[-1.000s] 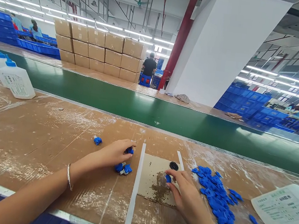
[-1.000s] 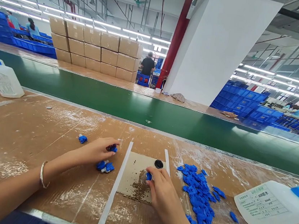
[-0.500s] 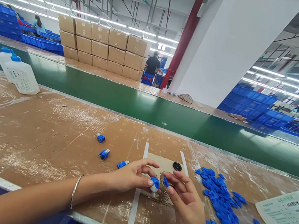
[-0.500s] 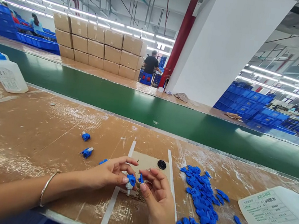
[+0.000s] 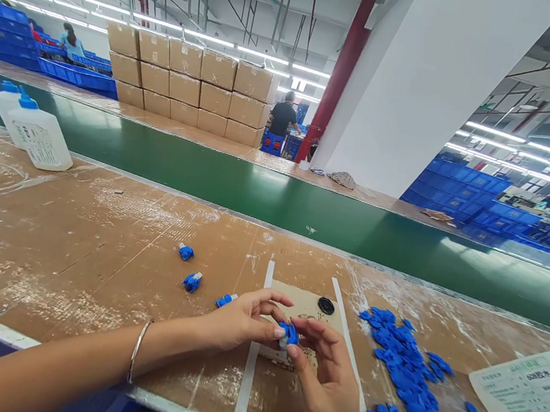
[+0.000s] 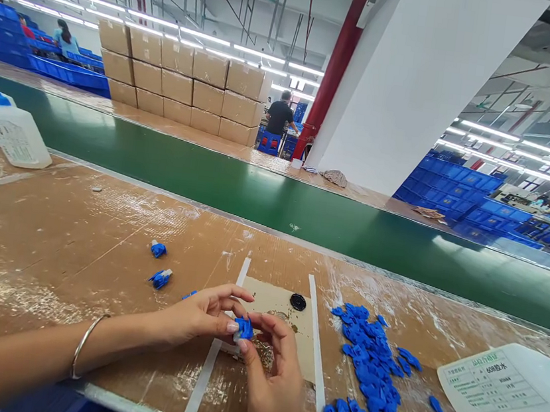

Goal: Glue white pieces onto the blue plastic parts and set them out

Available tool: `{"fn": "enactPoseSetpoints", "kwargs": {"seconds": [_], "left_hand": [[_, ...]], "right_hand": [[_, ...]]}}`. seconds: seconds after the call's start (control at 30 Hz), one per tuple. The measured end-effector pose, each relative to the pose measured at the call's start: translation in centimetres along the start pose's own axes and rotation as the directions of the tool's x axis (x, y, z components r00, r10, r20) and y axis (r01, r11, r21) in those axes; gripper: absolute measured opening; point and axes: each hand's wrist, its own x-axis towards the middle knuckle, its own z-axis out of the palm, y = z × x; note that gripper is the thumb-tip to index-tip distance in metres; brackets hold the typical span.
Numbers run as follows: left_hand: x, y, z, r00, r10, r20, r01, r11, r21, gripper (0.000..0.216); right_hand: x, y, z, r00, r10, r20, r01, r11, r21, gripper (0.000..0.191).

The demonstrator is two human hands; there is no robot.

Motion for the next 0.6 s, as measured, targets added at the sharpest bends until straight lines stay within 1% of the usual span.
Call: {"fn": "enactPoseSetpoints", "kwargs": {"seconds": [0.03, 0.1, 0.17, 0.23, 0.27, 0.3, 0.33, 0.37, 0.4, 0.43, 0.47, 0.5, 0.53, 0.6], "left_hand": [[0.0, 0.0, 0.1, 1.000, -0.005, -0.015, 0.005, 1.000, 0.017, 0.050], [0.0, -0.2, 0.2, 0.998, -0.019, -0.053, 0.022, 0.998, 0.053, 0.053], [0.0, -0.3, 0.3, 0.996, -0.035, -0.081, 0.042, 0.995, 0.086, 0.052], [0.2, -0.1, 0.0, 0.996, -0.036, -0.086, 0.049, 0.987, 0.150, 0.048], [0.3, 0.3, -0.4, 0.996, -0.012, -0.093, 0.034, 0.971, 0.236, 0.045], [0.4, 0.7, -0.8, 0.994, 0.036, -0.108, 0.010, 0.920, 0.393, 0.040], [0.5, 1.3, -1.4, 0.987, 0.101, -0.127, -0.008, 0.811, 0.584, 0.036], [0.5, 2.0, -2.2, 0.974, 0.175, -0.143, -0.004, 0.648, 0.761, 0.032], [0.6, 2.8, -3.1, 0.957, 0.247, -0.151, 0.024, 0.452, 0.892, 0.028], [0.6, 3.5, -4.1, 0.941, 0.297, -0.159, 0.072, 0.285, 0.956, 0.027], [0.6, 4.2, -5.0, 0.931, 0.322, -0.173, 0.121, 0.173, 0.977, 0.026], [0.5, 4.8, -6.0, 0.928, 0.320, -0.192, 0.167, 0.106, 0.980, 0.025], [0.4, 5.3, -6.9, 0.928, 0.302, -0.216, 0.205, 0.069, 0.976, 0.023], [0.2, 5.9, -8.2, 0.933, 0.257, -0.251, 0.266, -0.024, 0.964, 0.020]], "right_hand": [[-0.1, 0.0, 0.2, 0.999, -0.054, -0.005, 0.053, 0.993, -0.104, 0.026], [-0.4, -0.1, 0.8, 0.983, -0.179, 0.030, 0.180, 0.940, -0.289, 0.025], [-0.6, -0.2, 1.2, 0.949, -0.296, 0.112, 0.316, 0.869, -0.381, 0.030], [-0.5, -0.2, 0.9, 0.910, -0.377, 0.172, 0.414, 0.807, -0.421, 0.036], [-0.3, -0.1, 0.2, 0.902, -0.393, 0.176, 0.429, 0.783, -0.449, 0.035], [0.0, 0.2, -0.8, 0.904, -0.393, 0.168, 0.421, 0.754, -0.504, 0.033], [0.4, 0.7, -2.2, 0.912, -0.382, 0.148, 0.395, 0.722, -0.568, 0.028], [1.0, 1.3, -3.9, 0.930, -0.349, 0.117, 0.338, 0.685, -0.646, 0.022], [1.6, 2.0, -5.7, 0.947, -0.302, 0.114, 0.281, 0.599, -0.750, 0.025], [2.2, 2.9, -7.7, 0.960, -0.265, 0.091, 0.231, 0.566, -0.791, 0.028], [2.9, 3.8, -9.5, 0.971, -0.227, 0.079, 0.193, 0.542, -0.818, 0.031], [3.5, 4.7, -11.2, 0.980, -0.184, 0.072, 0.160, 0.523, -0.837, 0.033], [4.0, 5.6, -12.6, 0.987, -0.135, 0.088, 0.145, 0.511, -0.847, 0.033], [4.8, 6.9, -14.5, 0.992, -0.051, 0.119, 0.128, 0.501, -0.856, 0.032]]}}
